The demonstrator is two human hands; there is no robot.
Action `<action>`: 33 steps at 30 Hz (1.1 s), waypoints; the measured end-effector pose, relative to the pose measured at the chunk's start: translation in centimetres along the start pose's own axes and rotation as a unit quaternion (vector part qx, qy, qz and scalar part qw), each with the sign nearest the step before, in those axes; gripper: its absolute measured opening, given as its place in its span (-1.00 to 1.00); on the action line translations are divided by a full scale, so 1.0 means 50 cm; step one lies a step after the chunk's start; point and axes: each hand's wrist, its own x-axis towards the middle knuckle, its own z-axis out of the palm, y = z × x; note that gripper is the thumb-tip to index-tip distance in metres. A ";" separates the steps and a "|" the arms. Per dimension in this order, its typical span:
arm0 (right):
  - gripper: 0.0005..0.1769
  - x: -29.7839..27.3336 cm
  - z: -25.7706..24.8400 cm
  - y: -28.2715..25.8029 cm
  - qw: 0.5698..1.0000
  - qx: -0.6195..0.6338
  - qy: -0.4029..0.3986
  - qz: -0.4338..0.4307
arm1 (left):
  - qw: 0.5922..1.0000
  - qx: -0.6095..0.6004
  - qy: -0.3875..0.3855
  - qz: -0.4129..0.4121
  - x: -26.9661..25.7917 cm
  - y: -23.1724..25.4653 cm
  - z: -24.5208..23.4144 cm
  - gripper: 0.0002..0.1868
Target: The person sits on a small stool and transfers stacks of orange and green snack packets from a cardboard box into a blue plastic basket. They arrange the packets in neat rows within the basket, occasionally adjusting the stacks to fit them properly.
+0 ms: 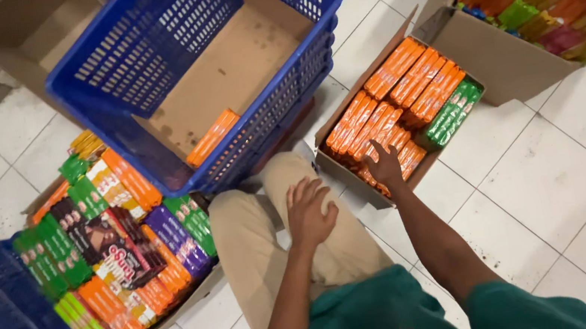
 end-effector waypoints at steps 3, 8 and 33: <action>-0.69 0.236 0.255 0.301 0.894 -0.176 0.248 -0.329 | 1.000 0.018 0.016 0.010 0.007 -0.009 0.016 -0.64; -0.47 0.175 0.161 0.144 0.992 -0.111 0.038 -0.043 | 1.000 0.015 0.001 -0.008 0.024 0.001 0.014 -0.66; -0.05 -0.155 -0.154 -0.222 0.826 0.503 0.228 0.107 | 0.999 -0.022 -0.031 -0.017 0.029 -0.010 0.035 -0.62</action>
